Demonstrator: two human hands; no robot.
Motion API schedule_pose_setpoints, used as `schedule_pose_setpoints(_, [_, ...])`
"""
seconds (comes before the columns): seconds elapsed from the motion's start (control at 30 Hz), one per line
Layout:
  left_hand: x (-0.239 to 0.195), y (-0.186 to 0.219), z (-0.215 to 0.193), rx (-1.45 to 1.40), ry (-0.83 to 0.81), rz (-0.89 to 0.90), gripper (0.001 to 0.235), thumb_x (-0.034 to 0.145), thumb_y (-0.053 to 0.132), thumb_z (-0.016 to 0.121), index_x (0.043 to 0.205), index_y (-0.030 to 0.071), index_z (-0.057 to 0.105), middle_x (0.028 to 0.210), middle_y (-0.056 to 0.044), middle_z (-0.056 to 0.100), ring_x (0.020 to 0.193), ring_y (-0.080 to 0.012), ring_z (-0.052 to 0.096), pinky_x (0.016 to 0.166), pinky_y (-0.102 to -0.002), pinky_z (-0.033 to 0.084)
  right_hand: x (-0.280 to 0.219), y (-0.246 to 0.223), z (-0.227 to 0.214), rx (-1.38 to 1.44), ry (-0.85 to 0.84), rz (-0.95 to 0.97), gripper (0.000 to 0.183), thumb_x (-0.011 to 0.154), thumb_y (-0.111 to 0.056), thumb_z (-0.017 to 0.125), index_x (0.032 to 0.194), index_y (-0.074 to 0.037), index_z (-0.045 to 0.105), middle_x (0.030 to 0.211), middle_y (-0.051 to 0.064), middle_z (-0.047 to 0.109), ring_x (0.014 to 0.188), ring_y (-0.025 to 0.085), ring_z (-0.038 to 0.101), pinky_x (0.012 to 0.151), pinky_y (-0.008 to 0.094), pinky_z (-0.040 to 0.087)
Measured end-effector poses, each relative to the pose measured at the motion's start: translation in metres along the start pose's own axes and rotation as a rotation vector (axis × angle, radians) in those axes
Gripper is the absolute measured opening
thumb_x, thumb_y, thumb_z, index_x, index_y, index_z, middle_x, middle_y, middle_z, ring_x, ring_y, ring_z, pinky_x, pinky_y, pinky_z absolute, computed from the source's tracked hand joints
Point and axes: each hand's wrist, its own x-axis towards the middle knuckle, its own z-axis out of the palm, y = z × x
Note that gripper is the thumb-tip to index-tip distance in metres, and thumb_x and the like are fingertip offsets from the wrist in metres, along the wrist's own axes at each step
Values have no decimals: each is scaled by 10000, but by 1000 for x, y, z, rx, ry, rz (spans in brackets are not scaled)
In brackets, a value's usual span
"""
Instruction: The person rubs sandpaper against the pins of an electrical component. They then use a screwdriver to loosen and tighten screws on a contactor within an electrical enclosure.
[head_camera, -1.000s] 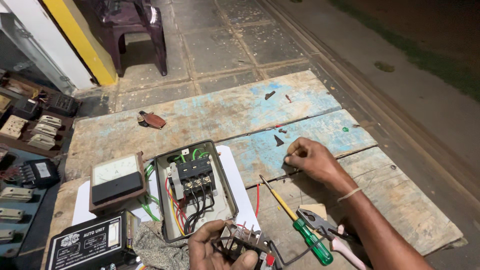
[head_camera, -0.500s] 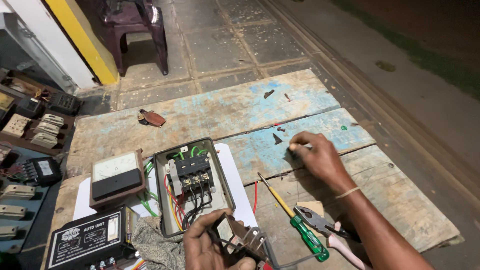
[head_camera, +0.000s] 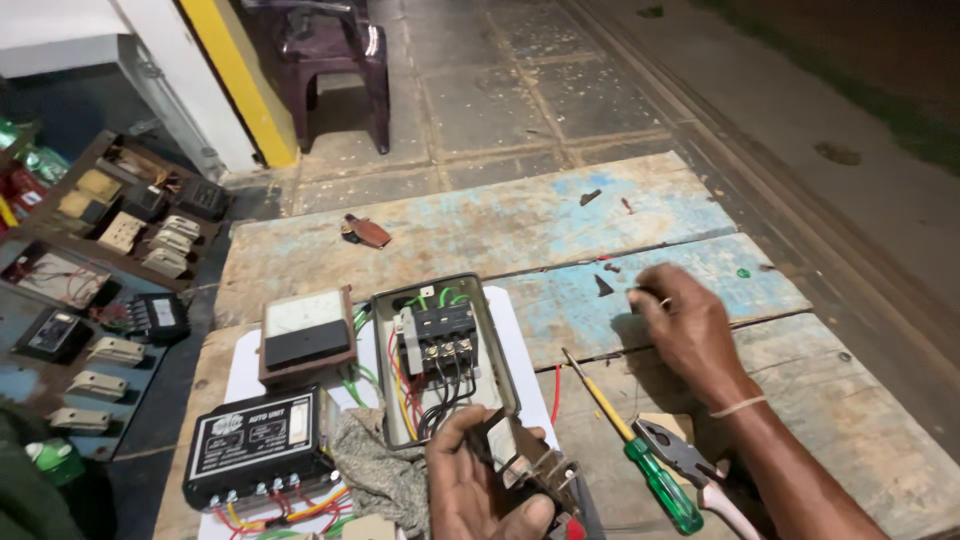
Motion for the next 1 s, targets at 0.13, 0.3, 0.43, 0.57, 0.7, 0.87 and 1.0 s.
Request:
schedule_pose_setpoints(0.13, [-1,9,5,-50,-67,0,1045,679,228,857,1504,62,239,1233,-251,620,1147,-333,680,993,-508,580,0,-15,-11,312,61,97,212,939,-148,706,1127,-63,655,951,64,752,843,130,695,712,299,549])
schedule_pose_setpoints(0.3, [4,19,2,7,-87,-132,1053,672,396,767,1524,63,246,1143,-257,666,995,-358,780,830,-511,648,-3,-11,-19,190,33,73,183,955,-154,716,1095,-37,717,901,63,743,821,140,690,712,282,540])
schedule_pose_setpoints(0.43, [3,20,-1,-95,-114,-235,1029,695,402,758,1529,82,245,1103,-308,702,905,-385,760,774,-503,653,-2,5,-10,315,5,170,224,938,-136,712,1139,-36,703,875,51,722,782,128,668,644,264,500])
schedule_pose_setpoints(0.57, [0,15,4,-273,-54,-223,1021,688,373,768,1527,68,274,1105,-287,677,927,-400,751,727,-529,642,-5,14,-10,639,-24,371,270,993,-175,692,1220,-35,654,820,26,628,664,134,575,513,274,385])
schedule_pose_setpoints(0.7, [1,17,6,-274,-46,-166,1057,665,364,765,1553,62,278,1110,-265,666,918,-412,759,745,-549,668,-2,12,-25,1064,-51,551,234,983,-195,668,1171,-66,620,847,-5,606,664,123,591,507,244,413])
schedule_pose_setpoints(0.87, [-1,20,6,-12,-26,-192,1034,643,342,756,1535,59,315,1170,-202,668,930,-365,762,742,-544,679,-15,20,-55,1062,-86,606,318,900,-138,683,1209,-71,641,868,-3,624,725,99,631,582,233,492])
schedule_pose_setpoints(1.0, [-1,25,13,119,-111,-179,967,695,325,769,1507,6,352,1065,-274,696,931,-354,767,811,-494,664,-44,31,-68,873,-181,582,358,911,-131,726,1237,-18,627,851,41,632,664,123,578,560,259,480])
